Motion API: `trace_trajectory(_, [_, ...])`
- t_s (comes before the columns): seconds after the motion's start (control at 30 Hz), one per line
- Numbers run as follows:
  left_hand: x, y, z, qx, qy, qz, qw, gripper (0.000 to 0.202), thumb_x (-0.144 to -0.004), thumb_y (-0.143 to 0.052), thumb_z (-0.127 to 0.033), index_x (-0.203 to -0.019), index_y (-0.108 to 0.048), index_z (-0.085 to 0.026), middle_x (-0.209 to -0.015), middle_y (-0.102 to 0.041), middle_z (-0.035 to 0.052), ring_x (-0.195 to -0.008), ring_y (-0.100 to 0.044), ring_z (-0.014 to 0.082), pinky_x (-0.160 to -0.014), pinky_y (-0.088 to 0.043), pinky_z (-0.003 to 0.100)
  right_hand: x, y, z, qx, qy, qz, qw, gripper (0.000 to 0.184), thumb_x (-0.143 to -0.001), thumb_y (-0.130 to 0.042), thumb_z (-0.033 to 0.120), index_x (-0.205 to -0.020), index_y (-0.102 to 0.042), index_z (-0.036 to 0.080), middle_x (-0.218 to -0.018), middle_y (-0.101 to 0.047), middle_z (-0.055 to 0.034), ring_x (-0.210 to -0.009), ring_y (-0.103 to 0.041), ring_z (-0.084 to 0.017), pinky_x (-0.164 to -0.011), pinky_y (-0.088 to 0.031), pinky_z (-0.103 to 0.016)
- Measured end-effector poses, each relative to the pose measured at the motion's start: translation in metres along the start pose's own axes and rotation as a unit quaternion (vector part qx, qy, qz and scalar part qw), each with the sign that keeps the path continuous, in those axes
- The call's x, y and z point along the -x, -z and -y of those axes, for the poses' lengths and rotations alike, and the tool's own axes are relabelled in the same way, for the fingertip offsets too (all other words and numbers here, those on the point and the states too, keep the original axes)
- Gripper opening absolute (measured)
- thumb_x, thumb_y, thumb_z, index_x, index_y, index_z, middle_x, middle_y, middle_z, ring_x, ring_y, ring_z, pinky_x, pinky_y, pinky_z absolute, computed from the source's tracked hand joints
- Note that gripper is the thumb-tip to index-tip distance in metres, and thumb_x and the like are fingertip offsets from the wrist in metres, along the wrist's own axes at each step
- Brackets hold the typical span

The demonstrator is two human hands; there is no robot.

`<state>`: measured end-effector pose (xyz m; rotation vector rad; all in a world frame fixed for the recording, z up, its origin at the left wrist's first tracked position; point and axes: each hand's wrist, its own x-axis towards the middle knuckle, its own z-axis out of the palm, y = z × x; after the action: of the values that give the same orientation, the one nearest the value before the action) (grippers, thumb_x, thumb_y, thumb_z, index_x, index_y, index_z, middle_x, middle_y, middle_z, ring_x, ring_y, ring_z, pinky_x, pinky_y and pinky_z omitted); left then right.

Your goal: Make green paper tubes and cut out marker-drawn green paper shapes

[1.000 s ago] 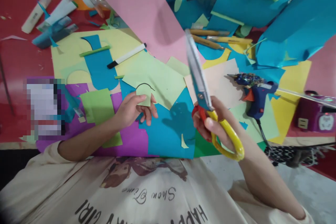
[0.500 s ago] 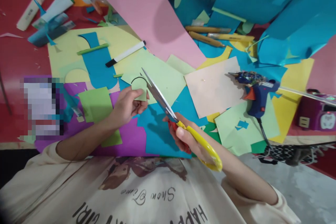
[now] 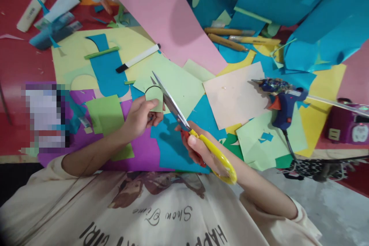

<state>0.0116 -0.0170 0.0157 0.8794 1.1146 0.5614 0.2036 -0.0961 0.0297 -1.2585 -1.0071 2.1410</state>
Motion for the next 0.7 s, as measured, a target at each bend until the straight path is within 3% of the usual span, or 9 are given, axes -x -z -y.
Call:
trace_trajectory(0.37, [0.001,-0.002,-0.003,-0.020,-0.012,-0.008,1.000,0.020,-0.077,-0.045,-0.034,-0.062,-0.039,-0.021,-0.037,-0.040,-0.0073,-0.033,-0.038,0.0059,-0.034,-0.023,0.017,0.002,-0.004,0.009,0.020,-0.013,-0.006,1.000,0.064,-0.081,-0.042,0.077,-0.110,-0.045,0.021,-0.058,-0.042,0.0081,-0.040,-0.033,-0.007,-0.039,-0.030,-0.026])
trace_trajectory(0.5, [0.003,-0.002,-0.006,-0.031,-0.023,0.017,0.999,0.022,-0.077,-0.045,-0.034,-0.061,-0.037,-0.021,-0.037,-0.041,-0.0068,-0.033,-0.035,0.0050,-0.035,-0.023,0.018,0.002,-0.005,0.009,0.013,-0.017,-0.006,1.000,0.063,-0.081,-0.042,0.076,-0.110,-0.045,0.021,-0.058,-0.041,0.0082,-0.040,-0.032,-0.007,-0.038,-0.028,-0.025])
trace_trajectory(0.7, [0.004,-0.002,-0.007,-0.035,-0.013,0.011,0.999,0.021,-0.079,-0.045,-0.034,-0.062,-0.039,-0.021,-0.038,-0.044,-0.0061,-0.033,-0.035,0.0055,-0.034,-0.023,0.019,0.004,-0.002,0.004,0.038,-0.020,-0.018,0.999,0.070,-0.079,-0.037,0.081,-0.114,-0.046,0.021,-0.056,-0.041,0.0072,-0.039,-0.031,-0.008,-0.037,-0.026,-0.024])
